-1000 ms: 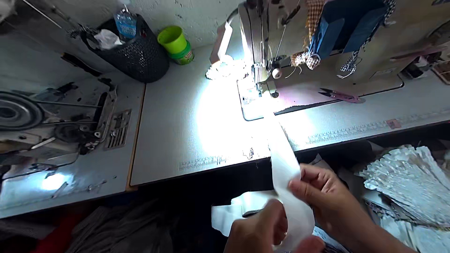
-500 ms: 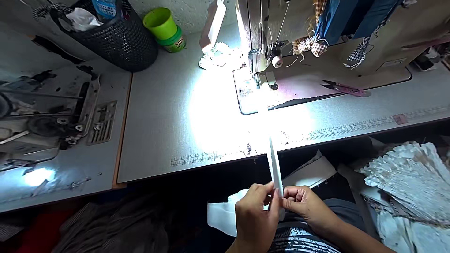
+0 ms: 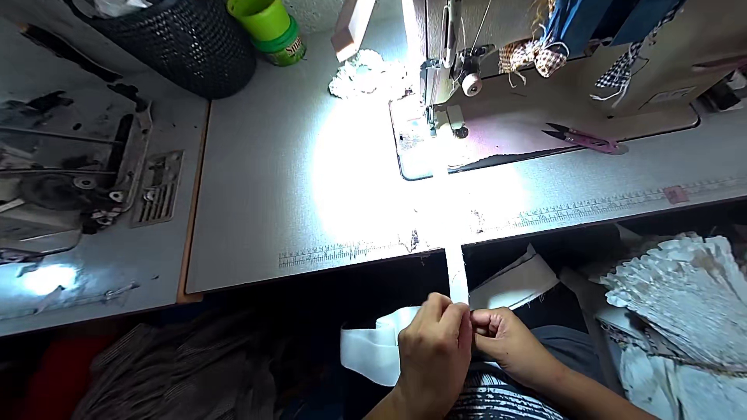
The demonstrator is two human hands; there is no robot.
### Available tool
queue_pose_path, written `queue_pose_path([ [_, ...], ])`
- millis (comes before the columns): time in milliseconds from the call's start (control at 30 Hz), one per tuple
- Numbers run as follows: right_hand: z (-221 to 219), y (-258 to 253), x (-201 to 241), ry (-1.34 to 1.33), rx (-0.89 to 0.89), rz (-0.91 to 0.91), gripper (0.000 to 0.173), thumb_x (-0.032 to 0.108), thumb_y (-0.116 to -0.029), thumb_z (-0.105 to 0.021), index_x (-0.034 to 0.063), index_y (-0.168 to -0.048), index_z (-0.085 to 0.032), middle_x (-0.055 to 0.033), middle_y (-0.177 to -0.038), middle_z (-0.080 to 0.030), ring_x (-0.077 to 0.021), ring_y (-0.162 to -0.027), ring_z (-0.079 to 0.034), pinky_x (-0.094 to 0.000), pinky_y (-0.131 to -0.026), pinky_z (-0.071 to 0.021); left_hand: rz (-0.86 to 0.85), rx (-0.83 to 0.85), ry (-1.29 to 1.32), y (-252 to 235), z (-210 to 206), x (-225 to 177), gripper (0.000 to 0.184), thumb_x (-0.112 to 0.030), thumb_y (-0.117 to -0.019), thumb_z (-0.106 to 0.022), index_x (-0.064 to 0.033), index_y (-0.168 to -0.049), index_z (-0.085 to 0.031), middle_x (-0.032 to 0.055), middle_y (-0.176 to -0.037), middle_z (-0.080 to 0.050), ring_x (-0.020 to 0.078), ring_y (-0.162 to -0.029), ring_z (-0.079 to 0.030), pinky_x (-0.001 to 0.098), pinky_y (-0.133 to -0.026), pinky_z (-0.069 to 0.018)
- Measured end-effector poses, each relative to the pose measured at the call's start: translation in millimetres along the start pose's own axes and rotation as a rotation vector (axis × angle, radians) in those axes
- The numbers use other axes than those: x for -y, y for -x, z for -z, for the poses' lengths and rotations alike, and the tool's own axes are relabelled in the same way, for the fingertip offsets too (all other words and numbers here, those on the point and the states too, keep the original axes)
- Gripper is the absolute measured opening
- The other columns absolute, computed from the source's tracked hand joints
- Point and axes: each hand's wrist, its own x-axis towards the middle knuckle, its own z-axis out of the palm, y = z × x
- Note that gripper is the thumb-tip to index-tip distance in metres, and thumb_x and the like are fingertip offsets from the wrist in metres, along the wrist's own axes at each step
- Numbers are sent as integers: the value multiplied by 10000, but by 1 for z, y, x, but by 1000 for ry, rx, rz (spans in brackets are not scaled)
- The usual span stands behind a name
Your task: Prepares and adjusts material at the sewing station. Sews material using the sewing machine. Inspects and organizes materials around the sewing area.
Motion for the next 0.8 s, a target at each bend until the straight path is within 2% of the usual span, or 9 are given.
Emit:
queue_pose_path([
  [100, 1, -4, 0, 19, 0, -18, 123, 13, -886, -658, 87, -797, -698, 93, -660, -634, 43, -589, -563, -142, -571, -475, 116, 79, 86, 1, -3, 7, 114, -190, -877, -675, -122, -871, -767, 82, -1033, -742, 133, -797, -720, 271, -623, -573],
  [167, 1, -3, 1, 21, 3, -26, 123, 28, -895, -670, 92, -794, -702, 97, -655, -633, 46, -583, -561, -138, -565, -473, 156, 79, 220, 3, -4, 9, 112, -170, -891, -667, -100, -876, -753, 30, -984, -759, 71, -840, -731, 227, -723, -611],
  [233, 0, -3, 2, 30, 4, -22, 134, 56, -903, -689, 97, -775, -690, 94, -643, -619, 45, -577, -550, -139, -557, -461, 159, 51, 314, 4, -2, 9, 106, -140, -897, -667, -69, -887, -744, 19, -931, -756, 53, -846, -730, 212, -773, -620],
  [367, 1, -3, 0, 47, 1, -10, 129, 69, -903, -687, 89, -776, -687, 87, -634, -615, 42, -568, -547, -140, -545, -457, 162, 48, 304, 4, -2, 9, 104, -133, -889, -659, -65, -885, -737, 20, -914, -749, 54, -833, -725, 209, -762, -615],
  [567, 3, -4, 0, 73, 4, -8, 108, 74, -911, -680, 75, -806, -707, 69, -654, -639, 29, -576, -564, -151, -551, -471, 320, 112, 483, 3, -10, 14, 88, -131, -883, -688, -61, -901, -737, -14, -845, -730, 22, -756, -714, 190, -708, -621],
  [633, 9, -3, 3, 205, -40, 132, 102, 101, -930, -666, 64, -864, -735, 49, -742, -702, 15, -671, -648, -168, -640, -556, 373, 125, 568, 1, -7, 14, 65, -116, -879, -698, -62, -891, -732, -22, -820, -723, 20, -720, -705, 189, -676, -620],
  [700, 18, -10, 6, 541, -235, 468, 139, 133, -922, -637, 93, -942, -768, 51, -861, -750, 16, -816, -692, -177, -774, -581, 419, 138, 644, -2, -3, 15, 48, -93, -880, -702, -57, -885, -733, -18, -804, -723, 23, -695, -699, 188, -652, -612],
  [767, 31, -25, 11, 895, -370, 844, 215, 126, -933, -609, 140, -1066, -777, 3, -1029, -751, -91, -1012, -661, -289, -945, -499, 447, 140, 716, -4, 2, 13, 39, -72, -875, -701, -49, -876, -732, -12, -781, -722, 28, -670, -693, 185, -632, -604],
  [800, 36, -32, 14, 1043, -346, 975, 237, 132, -981, -598, 164, -1155, -756, -31, -1138, -720, -157, -1100, -619, -336, -999, -447, 454, 138, 753, -5, 3, 12, 34, -62, -870, -700, -44, -870, -729, -8, -773, -724, 29, -660, -692, 185, -626, -603],
])
